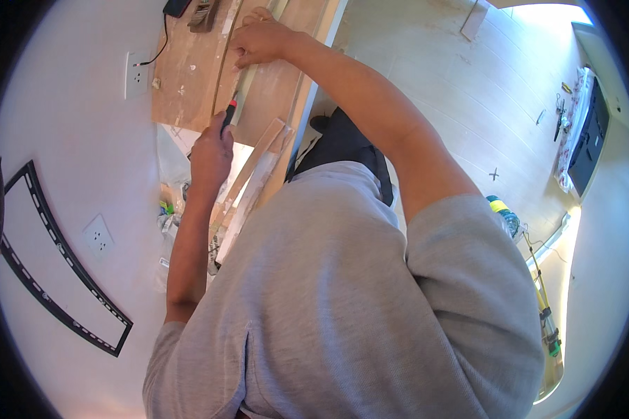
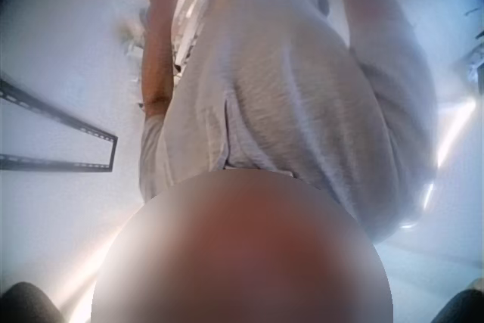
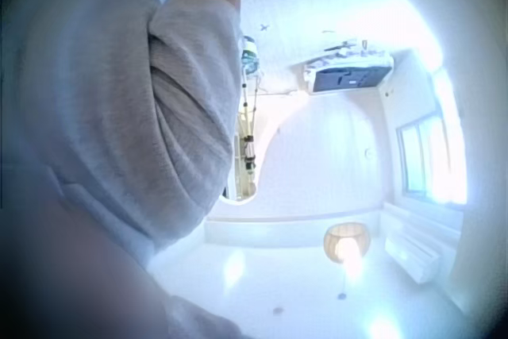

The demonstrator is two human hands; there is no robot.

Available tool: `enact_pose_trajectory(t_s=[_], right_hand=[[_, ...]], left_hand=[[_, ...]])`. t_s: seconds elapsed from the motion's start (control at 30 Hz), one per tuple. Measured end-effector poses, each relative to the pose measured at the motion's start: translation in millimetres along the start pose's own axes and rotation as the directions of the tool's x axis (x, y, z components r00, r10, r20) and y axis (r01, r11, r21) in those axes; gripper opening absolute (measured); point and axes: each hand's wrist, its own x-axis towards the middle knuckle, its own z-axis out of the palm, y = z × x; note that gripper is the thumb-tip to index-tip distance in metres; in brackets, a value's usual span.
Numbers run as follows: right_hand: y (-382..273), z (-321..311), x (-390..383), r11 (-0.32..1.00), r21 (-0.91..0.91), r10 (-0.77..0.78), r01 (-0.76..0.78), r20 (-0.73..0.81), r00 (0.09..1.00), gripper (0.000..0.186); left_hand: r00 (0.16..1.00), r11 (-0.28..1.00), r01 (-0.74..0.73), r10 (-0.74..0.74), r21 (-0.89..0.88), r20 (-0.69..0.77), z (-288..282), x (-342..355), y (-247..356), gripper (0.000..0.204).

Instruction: The person uses a utility knife to trim a thin wooden strip on a workbench, then smooths the strip with a hand plane. The person repeatedly trims and planes the same strip, removing shavings and refining its edges.

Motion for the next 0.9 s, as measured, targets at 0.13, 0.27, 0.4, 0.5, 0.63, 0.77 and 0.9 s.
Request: enact_pose_trajectory(t_s=[0.13, 0.27, 0.4, 0.5, 0.63, 0.77, 0.9], right_hand=[[3, -10, 9, 1.0, 0.011, 0.004, -0.004, -0.026, 1.0, 0.031], [2, -10, 12, 0.994, -0.111, -0.001, -0.012, -0.113, 0.994, 0.034], [-22, 9, 11, 0.99, -0.056, 0.122, -0.128, -0.102, 0.987, 0.03], [-26, 14, 8, 0.991, -0.075, 0.097, -0.106, -0.112, 0.989, 0.035], [-17, 16, 6, 0.994, -0.053, 0.09, -0.091, -0.017, 0.996, 0.034], [-14, 26, 8, 0.998, -0.041, 0.033, -0.041, -0.192, 0.981, 0.034], [-11, 28, 8, 1.0, -0.001, -0.014, 0.014, -0.218, 0.976, 0.034]], left_hand=[[0.996, 0.996, -0.021, 0.014, -0.084, -0.088, -1, 10, -2, 0.038], [0.996, 0.996, -0.036, 0.029, -0.082, -0.088, -3, 26, 3, 0.037], [0.999, 0.997, -0.026, 0.023, -0.074, -0.048, -3, 27, 3, 0.036], [0.998, 0.997, -0.053, 0.051, -0.06, -0.032, -5, 28, -1, 0.036], [0.999, 0.996, -0.038, 0.039, -0.076, 0.008, -5, 28, -5, 0.036], [0.997, 0.998, 0.029, -0.025, -0.051, 0.078, -9, 22, -7, 0.036], [0.993, 0.999, 0.039, -0.04, 0.012, 0.113, -16, 13, -7, 0.033]])
